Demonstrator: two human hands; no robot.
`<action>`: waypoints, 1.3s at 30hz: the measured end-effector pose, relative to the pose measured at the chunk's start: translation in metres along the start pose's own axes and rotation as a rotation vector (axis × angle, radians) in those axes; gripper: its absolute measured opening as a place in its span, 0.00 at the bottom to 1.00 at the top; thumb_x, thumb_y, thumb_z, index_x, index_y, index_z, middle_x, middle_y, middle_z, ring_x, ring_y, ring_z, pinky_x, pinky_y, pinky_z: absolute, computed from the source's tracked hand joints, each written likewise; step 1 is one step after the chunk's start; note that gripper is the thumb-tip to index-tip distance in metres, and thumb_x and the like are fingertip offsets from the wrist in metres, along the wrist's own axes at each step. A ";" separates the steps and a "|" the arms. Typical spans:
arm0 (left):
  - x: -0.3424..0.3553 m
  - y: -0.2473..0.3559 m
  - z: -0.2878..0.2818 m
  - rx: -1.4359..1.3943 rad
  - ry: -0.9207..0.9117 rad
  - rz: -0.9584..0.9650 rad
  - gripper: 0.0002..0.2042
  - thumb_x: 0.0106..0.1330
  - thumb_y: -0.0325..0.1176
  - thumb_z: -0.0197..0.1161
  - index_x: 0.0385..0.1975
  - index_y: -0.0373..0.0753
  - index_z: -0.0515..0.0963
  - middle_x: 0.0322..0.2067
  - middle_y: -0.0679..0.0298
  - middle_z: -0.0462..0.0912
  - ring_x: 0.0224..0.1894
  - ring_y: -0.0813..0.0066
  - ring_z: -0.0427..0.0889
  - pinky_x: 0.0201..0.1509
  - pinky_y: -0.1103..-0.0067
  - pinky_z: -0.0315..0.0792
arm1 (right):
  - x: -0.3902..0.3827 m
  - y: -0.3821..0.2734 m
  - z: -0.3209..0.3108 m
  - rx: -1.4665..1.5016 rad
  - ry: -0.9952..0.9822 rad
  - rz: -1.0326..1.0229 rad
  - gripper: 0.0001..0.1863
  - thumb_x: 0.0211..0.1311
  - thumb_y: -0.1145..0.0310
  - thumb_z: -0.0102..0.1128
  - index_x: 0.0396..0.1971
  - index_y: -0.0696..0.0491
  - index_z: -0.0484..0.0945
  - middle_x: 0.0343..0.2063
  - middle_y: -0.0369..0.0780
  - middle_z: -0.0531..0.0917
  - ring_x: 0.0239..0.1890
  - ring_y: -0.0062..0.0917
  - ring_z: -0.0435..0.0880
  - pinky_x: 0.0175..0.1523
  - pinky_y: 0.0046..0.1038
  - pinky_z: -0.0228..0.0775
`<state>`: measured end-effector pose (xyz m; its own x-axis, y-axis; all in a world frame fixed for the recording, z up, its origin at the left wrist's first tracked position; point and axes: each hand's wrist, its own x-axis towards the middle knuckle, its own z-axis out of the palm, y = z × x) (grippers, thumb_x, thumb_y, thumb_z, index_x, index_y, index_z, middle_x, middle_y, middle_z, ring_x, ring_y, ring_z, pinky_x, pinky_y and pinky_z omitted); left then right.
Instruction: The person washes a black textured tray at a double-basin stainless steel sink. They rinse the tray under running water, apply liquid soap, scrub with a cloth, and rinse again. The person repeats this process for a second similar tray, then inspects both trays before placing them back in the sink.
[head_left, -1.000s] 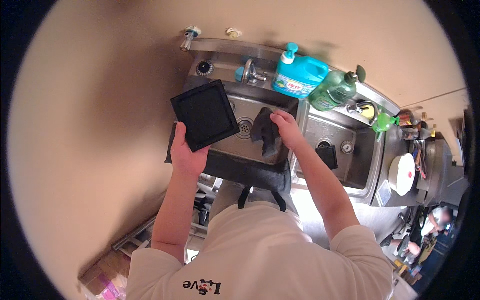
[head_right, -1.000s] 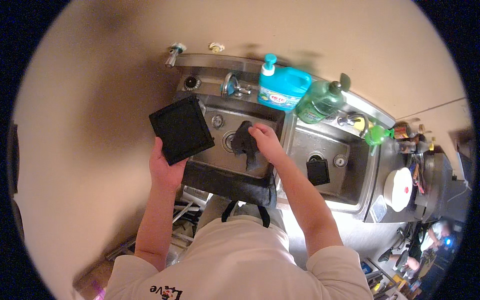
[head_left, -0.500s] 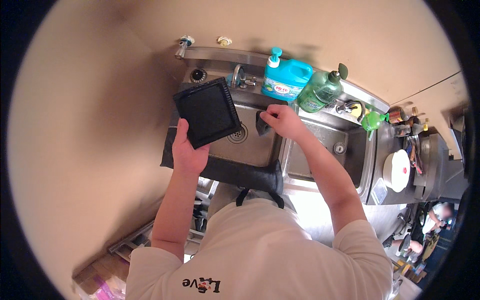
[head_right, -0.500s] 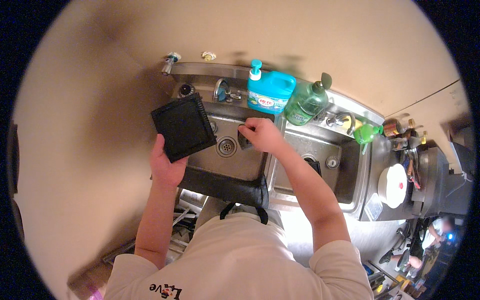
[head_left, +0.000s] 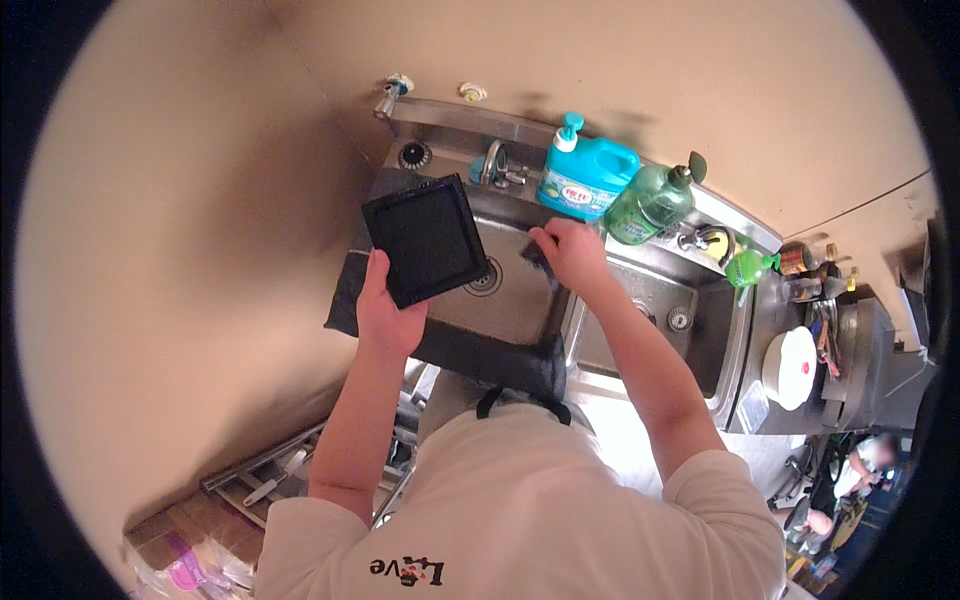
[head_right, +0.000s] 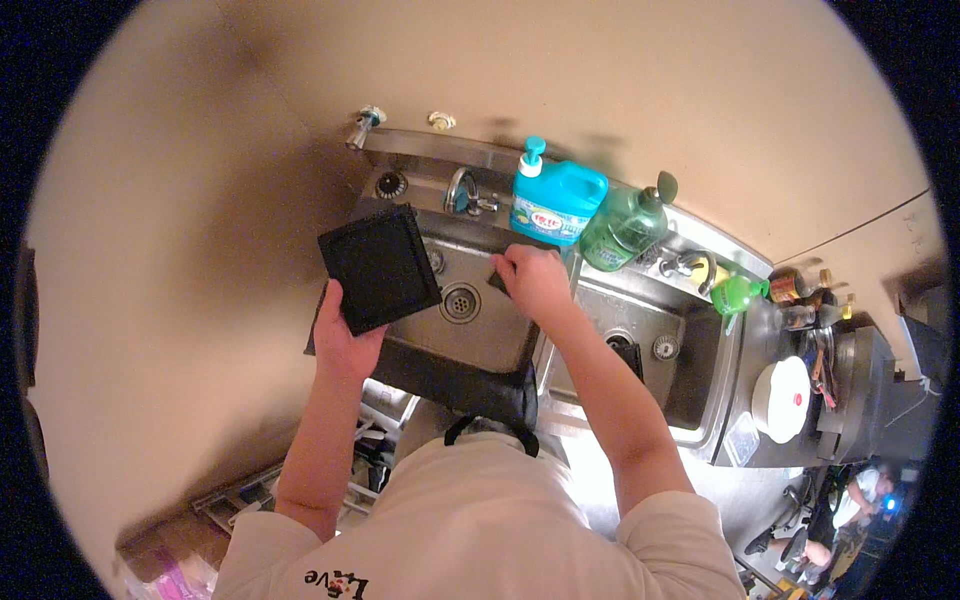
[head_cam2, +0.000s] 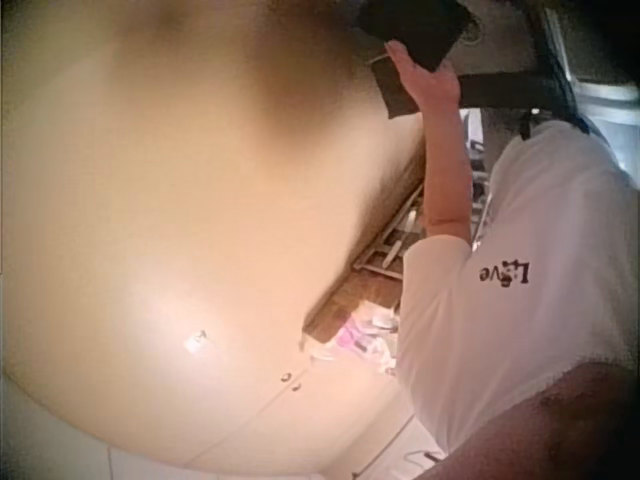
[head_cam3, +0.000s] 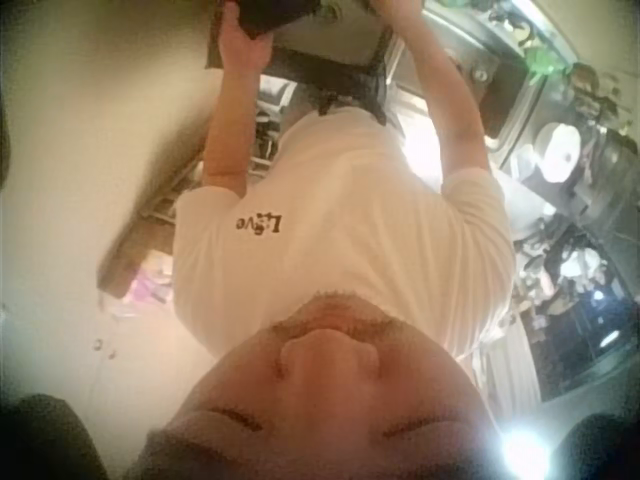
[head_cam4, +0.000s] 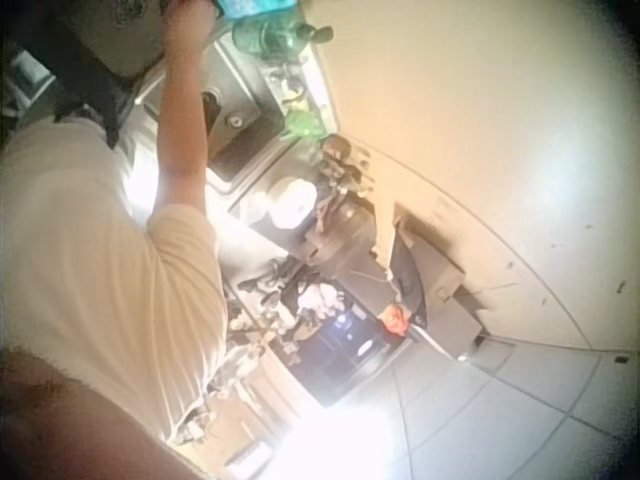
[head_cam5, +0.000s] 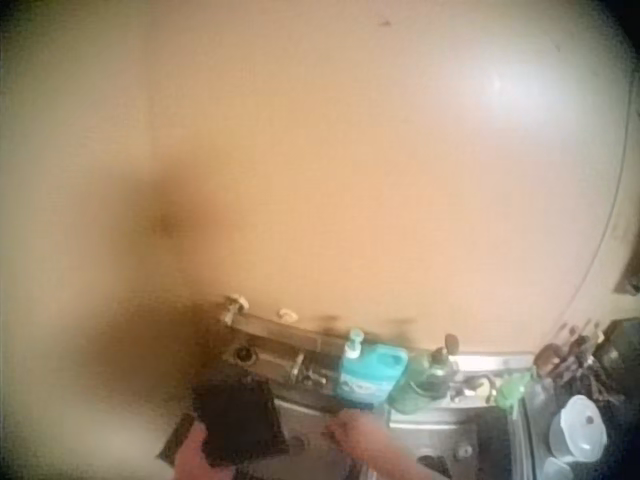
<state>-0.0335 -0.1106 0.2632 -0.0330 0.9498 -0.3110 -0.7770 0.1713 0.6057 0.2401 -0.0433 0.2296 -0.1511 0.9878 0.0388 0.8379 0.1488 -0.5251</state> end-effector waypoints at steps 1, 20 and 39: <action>0.004 0.002 0.004 -0.069 0.014 -0.027 0.20 0.70 0.42 0.52 0.58 0.44 0.66 0.56 0.65 0.71 0.59 0.65 0.69 0.64 0.62 0.61 | 0.003 0.003 0.003 0.014 0.042 0.009 0.16 0.59 0.57 0.59 0.22 0.56 0.78 0.23 0.49 0.80 0.30 0.47 0.79 0.34 0.43 0.70; 0.005 -0.009 0.011 -0.122 0.068 -0.103 0.17 0.69 0.41 0.54 0.56 0.45 0.68 0.54 0.66 0.73 0.57 0.67 0.71 0.62 0.63 0.62 | -0.021 0.028 -0.017 1.564 -0.075 0.609 0.19 0.68 0.52 0.49 0.49 0.50 0.71 0.39 0.35 0.81 0.35 0.23 0.81 0.32 0.27 0.74; 0.002 -0.009 0.032 -0.096 0.016 -0.127 0.20 0.69 0.43 0.53 0.59 0.46 0.66 0.56 0.68 0.72 0.58 0.67 0.70 0.62 0.63 0.62 | -0.040 0.045 -0.013 2.258 -0.134 0.272 0.23 0.67 0.61 0.45 0.59 0.55 0.63 0.58 0.47 0.71 0.58 0.40 0.71 0.66 0.41 0.60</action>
<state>-0.0058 -0.1017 0.2806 0.0600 0.9177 -0.3926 -0.8320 0.2633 0.4883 0.2905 -0.0751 0.2158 -0.2767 0.9469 -0.1636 -0.9007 -0.3149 -0.2993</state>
